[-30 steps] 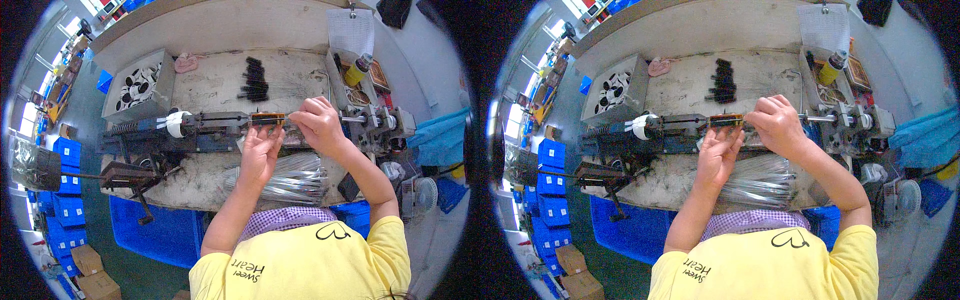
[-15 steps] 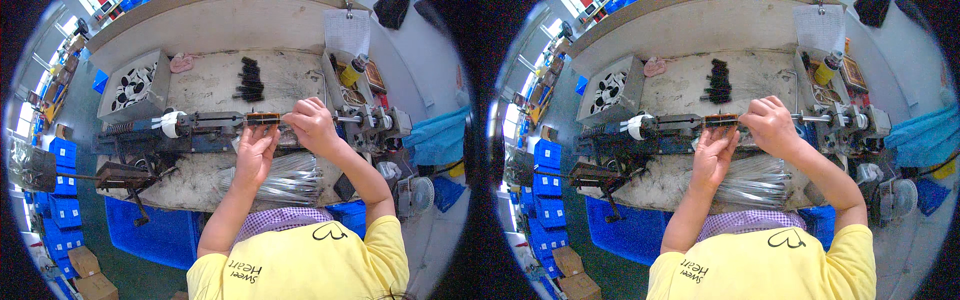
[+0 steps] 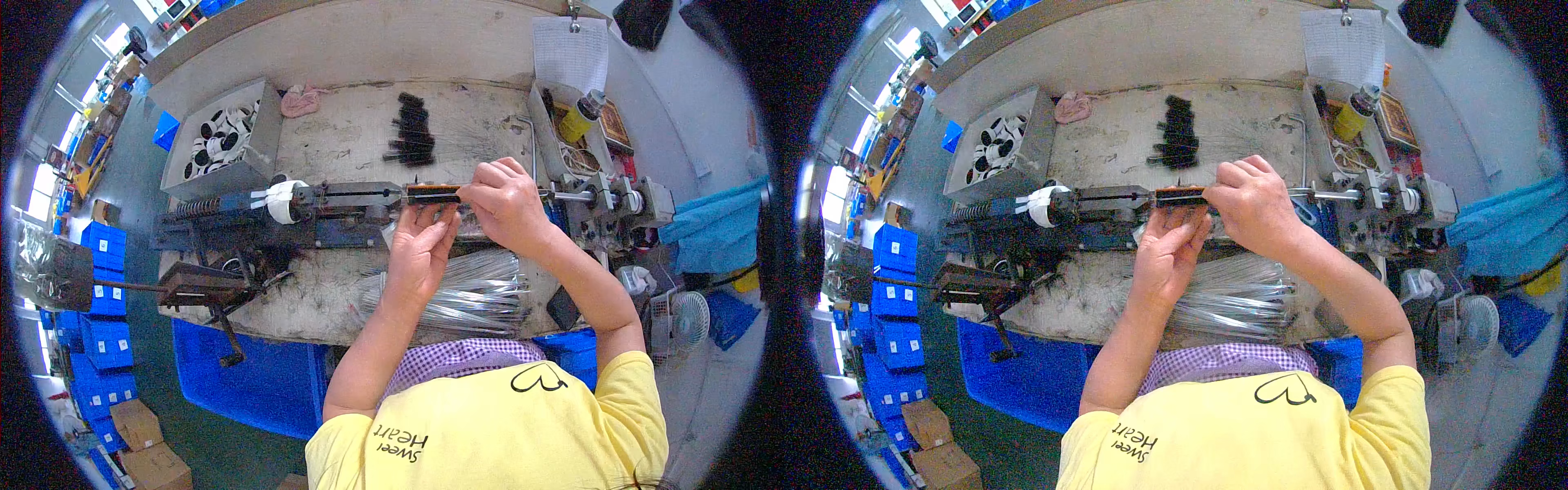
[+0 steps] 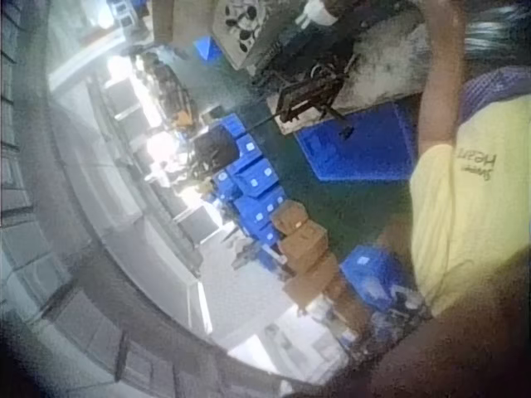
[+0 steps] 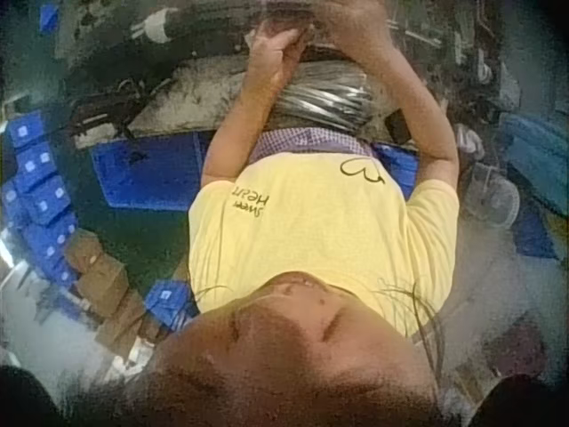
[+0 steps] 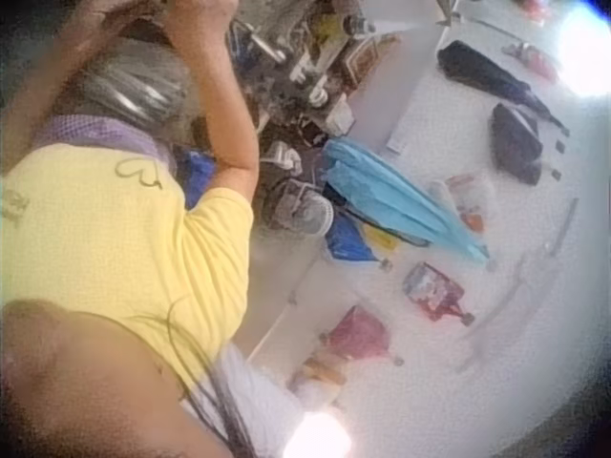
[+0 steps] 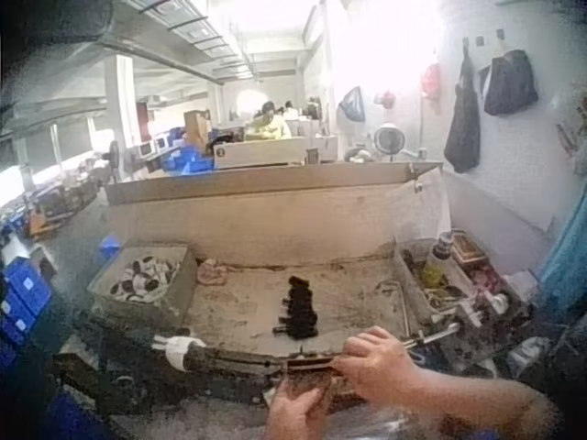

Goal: Manually assemble small industrial components using a specialized fixture and materials.

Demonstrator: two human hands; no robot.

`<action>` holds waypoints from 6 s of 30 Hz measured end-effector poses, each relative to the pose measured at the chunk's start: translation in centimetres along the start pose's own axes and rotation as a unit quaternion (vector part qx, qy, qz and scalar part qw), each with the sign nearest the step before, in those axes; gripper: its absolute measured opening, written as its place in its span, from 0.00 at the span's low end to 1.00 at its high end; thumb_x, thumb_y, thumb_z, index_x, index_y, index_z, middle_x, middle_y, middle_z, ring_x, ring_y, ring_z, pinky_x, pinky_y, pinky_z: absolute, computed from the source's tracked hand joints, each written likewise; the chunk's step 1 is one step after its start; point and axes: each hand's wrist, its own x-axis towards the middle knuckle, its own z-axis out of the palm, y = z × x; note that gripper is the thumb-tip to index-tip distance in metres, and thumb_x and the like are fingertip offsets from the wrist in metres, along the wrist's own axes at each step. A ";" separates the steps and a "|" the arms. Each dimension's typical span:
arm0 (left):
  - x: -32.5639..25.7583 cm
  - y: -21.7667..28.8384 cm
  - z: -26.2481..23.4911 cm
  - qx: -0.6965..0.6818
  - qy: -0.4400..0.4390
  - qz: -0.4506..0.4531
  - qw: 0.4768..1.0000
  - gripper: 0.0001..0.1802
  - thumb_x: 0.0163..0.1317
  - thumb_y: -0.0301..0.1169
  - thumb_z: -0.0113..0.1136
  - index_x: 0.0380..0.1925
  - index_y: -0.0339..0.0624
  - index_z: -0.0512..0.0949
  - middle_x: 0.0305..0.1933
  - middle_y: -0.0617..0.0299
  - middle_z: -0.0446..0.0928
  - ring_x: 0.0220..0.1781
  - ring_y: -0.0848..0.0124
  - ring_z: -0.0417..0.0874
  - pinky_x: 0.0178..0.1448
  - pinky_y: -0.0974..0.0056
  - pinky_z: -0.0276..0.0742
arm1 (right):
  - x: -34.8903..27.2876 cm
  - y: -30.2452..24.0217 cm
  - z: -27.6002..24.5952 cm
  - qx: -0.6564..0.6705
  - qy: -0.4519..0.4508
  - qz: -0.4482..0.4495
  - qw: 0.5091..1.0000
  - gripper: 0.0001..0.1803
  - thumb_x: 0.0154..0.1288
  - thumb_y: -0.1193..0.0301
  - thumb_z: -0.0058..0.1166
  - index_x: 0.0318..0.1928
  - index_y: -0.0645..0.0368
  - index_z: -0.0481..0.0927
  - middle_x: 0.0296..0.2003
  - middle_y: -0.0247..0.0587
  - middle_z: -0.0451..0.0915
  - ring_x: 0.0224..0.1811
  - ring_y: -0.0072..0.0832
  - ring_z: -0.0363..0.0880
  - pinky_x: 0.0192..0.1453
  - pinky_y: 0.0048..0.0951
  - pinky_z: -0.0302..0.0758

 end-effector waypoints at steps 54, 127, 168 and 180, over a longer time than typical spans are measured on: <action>-3.3 -3.0 0.0 0.115 0.129 -0.052 0.984 0.31 0.62 0.16 0.52 0.66 0.33 0.57 0.67 0.40 0.64 0.69 0.50 0.67 0.70 0.48 0.66 | -3.6 26.0 -13.8 -0.256 0.051 0.328 0.908 0.37 0.49 0.51 0.68 0.56 0.60 0.76 0.46 0.54 0.80 0.52 0.46 0.79 0.56 0.41 0.75; -8.1 2.5 5.0 0.635 -0.067 0.365 0.677 0.44 0.39 0.33 0.76 0.58 0.44 0.66 0.51 0.53 0.77 0.50 0.53 0.81 0.53 0.55 0.79 | 5.4 -8.1 -19.6 0.078 -0.297 -0.008 0.952 0.39 0.40 0.66 0.72 0.55 0.62 0.72 0.44 0.47 0.79 0.34 0.44 0.83 0.34 0.38 0.81; -10.3 9.1 10.0 0.461 -0.367 0.386 0.709 0.33 0.47 0.35 0.74 0.53 0.38 0.73 0.46 0.48 0.80 0.46 0.53 0.84 0.50 0.55 0.81 | -10.9 -7.3 -7.7 0.737 0.141 0.271 0.604 0.28 0.54 0.74 0.67 0.55 0.60 0.70 0.43 0.57 0.80 0.41 0.37 0.83 0.26 0.24 0.76; -9.8 8.9 12.6 0.480 -0.310 0.516 0.639 0.25 0.50 0.37 0.71 0.47 0.40 0.76 0.42 0.50 0.81 0.42 0.56 0.84 0.47 0.55 0.81 | -12.7 -8.4 -7.8 0.683 0.184 0.361 0.608 0.31 0.49 0.70 0.73 0.53 0.58 0.71 0.42 0.57 0.81 0.36 0.30 0.83 0.33 0.23 0.78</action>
